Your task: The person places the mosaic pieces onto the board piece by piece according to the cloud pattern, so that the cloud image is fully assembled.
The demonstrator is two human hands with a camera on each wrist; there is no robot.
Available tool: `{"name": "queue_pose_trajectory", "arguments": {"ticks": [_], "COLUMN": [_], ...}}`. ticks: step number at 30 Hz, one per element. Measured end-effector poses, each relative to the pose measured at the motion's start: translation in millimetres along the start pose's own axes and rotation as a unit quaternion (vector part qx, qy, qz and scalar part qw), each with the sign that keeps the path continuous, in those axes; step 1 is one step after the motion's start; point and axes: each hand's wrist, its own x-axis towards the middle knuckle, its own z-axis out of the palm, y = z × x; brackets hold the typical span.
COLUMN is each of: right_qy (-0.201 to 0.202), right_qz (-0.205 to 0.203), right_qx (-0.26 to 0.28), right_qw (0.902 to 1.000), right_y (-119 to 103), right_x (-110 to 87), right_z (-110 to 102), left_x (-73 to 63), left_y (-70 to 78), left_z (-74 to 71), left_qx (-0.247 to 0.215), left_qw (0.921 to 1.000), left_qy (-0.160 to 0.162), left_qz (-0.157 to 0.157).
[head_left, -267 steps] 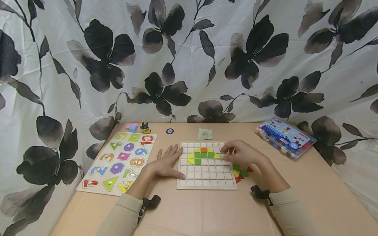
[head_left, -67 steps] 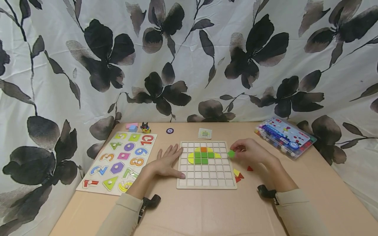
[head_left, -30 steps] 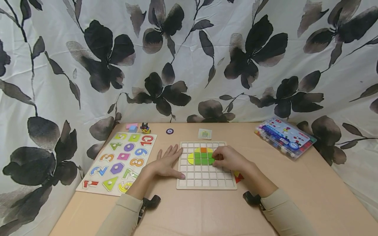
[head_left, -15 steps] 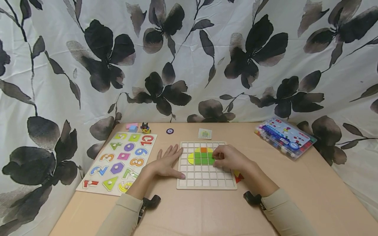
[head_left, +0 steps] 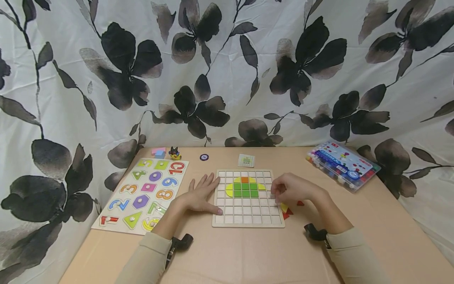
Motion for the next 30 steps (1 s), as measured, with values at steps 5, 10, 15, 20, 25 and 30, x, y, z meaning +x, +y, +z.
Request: {"name": "queue_pose_trajectory", "arguments": {"ticks": [5,10,15,20,25,30], "right_qy": [-0.044,-0.073,-0.081,-0.073,-0.070,-0.061], "right_qz": [0.012,0.034,0.051,0.046,0.051,0.063], "right_qx": [-0.001,0.012,0.013,0.006,0.006,0.010], "right_qw": [0.9990,0.9967,0.9953,0.9962,0.9962,0.9961], "right_y": [9,11,13,14,15,17], "right_x": [-6.4,-9.1,-8.3,-6.1,-5.2,-4.8], "right_z": [-5,-6,-3,1,2,1], "left_x": [0.1,0.1,-0.1,0.7,0.2,0.7], "left_y": [-0.1,0.6,0.5,0.3,0.7,-1.0], "left_z": [-0.1,-0.6,-0.7,-1.4,-1.1,0.0], "left_qx": [0.004,0.009,0.009,0.010,0.012,-0.006], "left_qw": [1.0000,1.0000,1.0000,0.9999,0.9999,1.0000], "left_qy": [0.000,0.000,0.000,0.004,0.004,0.002], "left_qz": [-0.002,-0.004,-0.004,-0.003,-0.002,0.003]}}
